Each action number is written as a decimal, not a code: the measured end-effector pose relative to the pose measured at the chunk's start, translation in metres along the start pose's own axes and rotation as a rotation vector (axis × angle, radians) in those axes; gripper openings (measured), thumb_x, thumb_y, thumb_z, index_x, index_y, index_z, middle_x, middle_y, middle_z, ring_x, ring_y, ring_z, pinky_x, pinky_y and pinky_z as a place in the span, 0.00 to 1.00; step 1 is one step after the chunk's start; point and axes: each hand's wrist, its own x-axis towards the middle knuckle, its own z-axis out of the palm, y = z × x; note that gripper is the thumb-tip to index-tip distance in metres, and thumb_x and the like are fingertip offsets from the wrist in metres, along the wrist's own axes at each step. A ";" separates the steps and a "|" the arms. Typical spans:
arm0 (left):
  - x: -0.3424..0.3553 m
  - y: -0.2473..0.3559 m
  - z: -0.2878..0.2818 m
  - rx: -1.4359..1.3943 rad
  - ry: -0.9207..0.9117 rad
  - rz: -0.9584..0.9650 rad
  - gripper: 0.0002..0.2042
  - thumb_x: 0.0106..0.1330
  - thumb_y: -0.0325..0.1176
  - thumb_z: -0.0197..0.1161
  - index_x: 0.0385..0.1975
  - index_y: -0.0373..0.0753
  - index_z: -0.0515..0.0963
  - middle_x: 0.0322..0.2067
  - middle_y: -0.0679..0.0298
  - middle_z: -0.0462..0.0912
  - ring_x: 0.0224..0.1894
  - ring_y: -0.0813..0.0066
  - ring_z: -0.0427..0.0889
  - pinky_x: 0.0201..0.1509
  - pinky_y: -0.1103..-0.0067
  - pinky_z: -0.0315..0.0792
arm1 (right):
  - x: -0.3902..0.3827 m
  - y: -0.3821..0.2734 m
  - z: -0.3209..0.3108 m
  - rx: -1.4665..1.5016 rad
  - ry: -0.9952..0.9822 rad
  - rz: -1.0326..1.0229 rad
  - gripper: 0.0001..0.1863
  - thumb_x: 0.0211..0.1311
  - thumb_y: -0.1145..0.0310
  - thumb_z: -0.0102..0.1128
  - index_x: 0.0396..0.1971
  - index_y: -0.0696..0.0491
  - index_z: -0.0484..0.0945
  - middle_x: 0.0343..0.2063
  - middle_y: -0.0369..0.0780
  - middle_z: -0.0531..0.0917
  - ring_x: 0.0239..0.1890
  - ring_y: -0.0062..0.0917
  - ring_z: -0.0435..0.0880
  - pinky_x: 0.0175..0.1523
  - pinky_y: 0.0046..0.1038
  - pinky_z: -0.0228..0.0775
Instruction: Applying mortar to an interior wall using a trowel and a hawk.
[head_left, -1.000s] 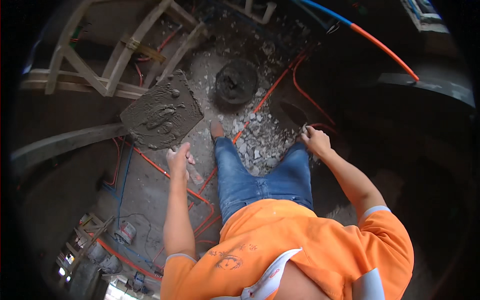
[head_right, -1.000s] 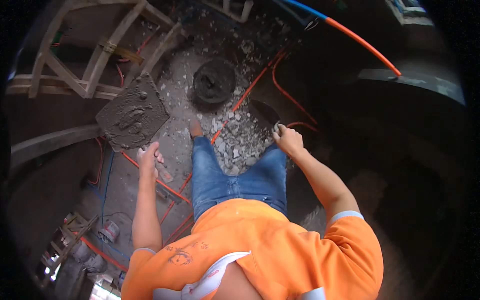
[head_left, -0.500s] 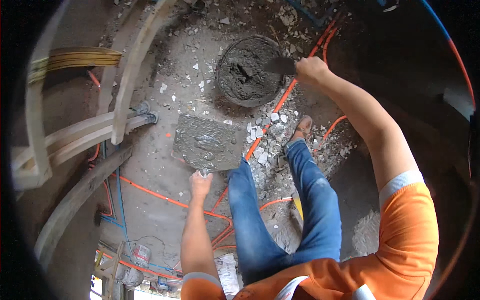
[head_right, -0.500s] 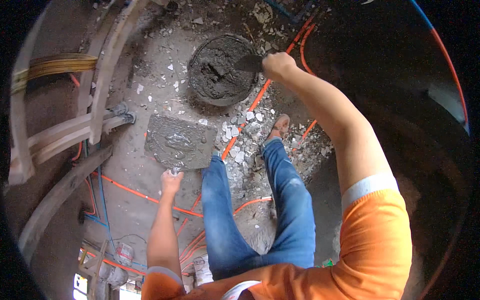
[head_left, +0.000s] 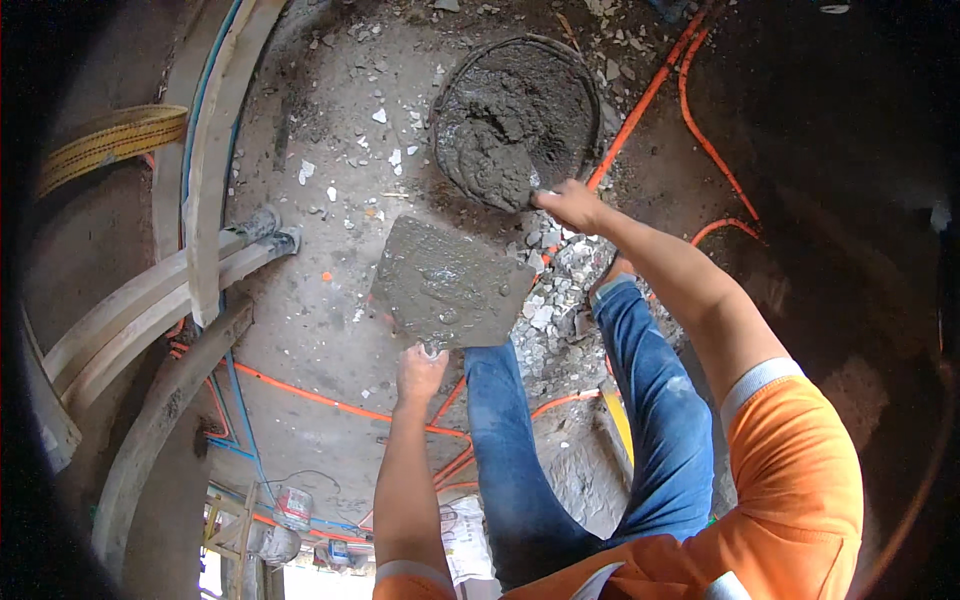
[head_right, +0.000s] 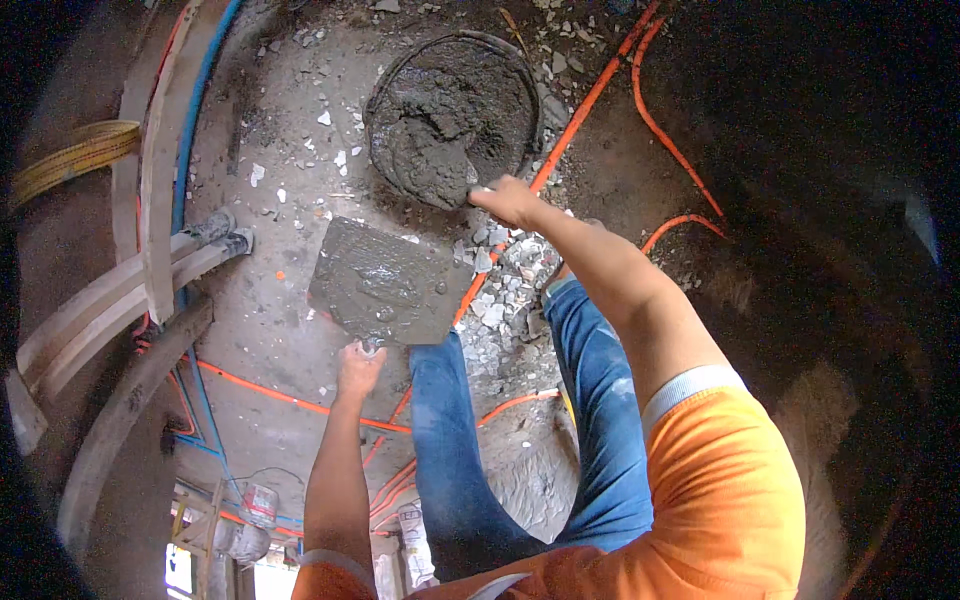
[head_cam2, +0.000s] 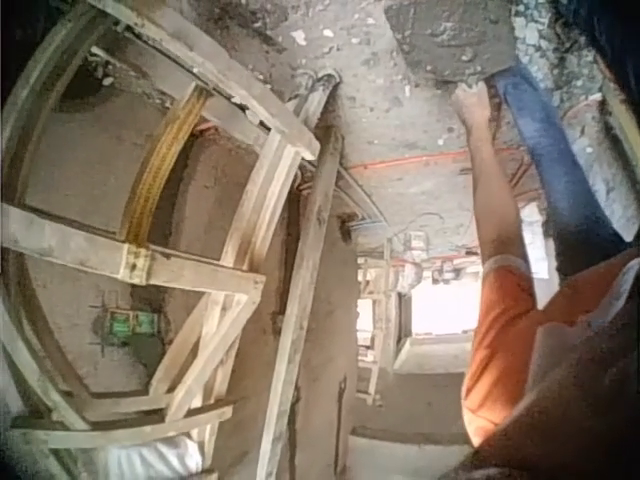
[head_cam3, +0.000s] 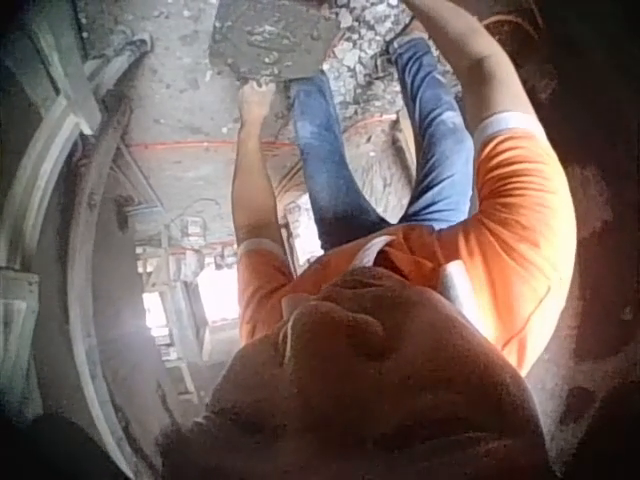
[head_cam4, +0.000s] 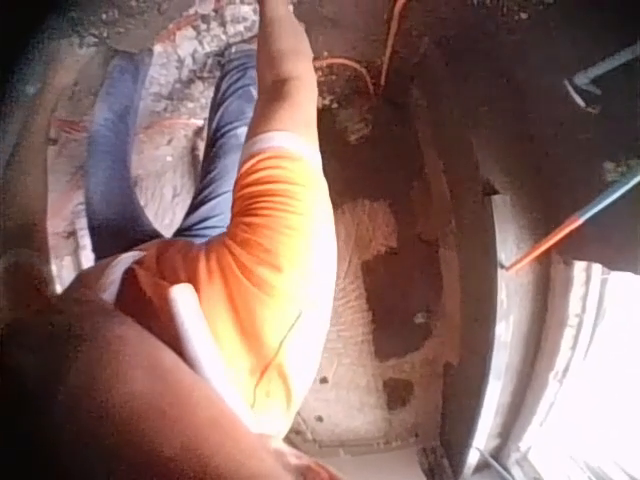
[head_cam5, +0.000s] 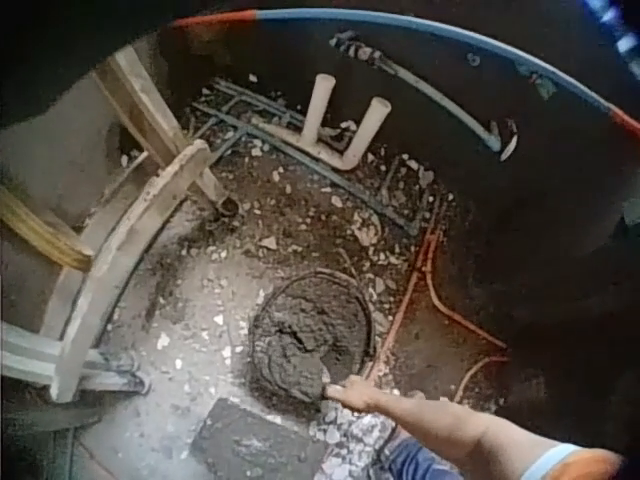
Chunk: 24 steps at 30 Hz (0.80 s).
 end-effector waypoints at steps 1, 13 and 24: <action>0.006 -0.003 0.006 0.061 0.007 0.027 0.19 0.51 0.43 0.67 0.33 0.32 0.77 0.33 0.47 0.79 0.40 0.46 0.78 0.45 0.60 0.71 | 0.002 0.012 -0.001 0.006 0.002 -0.002 0.30 0.50 0.45 0.54 0.26 0.63 0.80 0.25 0.54 0.81 0.35 0.43 0.82 0.45 0.38 0.72; 0.082 0.146 -0.004 -0.151 -0.006 0.156 0.17 0.51 0.43 0.65 0.30 0.33 0.79 0.35 0.44 0.80 0.41 0.46 0.79 0.46 0.61 0.72 | -0.133 0.020 0.050 0.023 0.607 -0.317 0.22 0.50 0.62 0.62 0.47 0.49 0.77 0.33 0.45 0.81 0.35 0.43 0.82 0.43 0.38 0.75; 0.064 0.058 0.005 -0.046 0.011 0.205 0.19 0.51 0.44 0.65 0.32 0.31 0.78 0.31 0.43 0.80 0.39 0.42 0.78 0.44 0.59 0.73 | -0.070 -0.022 -0.057 -0.464 0.573 -0.095 0.18 0.54 0.57 0.56 0.36 0.57 0.75 0.30 0.52 0.81 0.35 0.47 0.82 0.41 0.44 0.73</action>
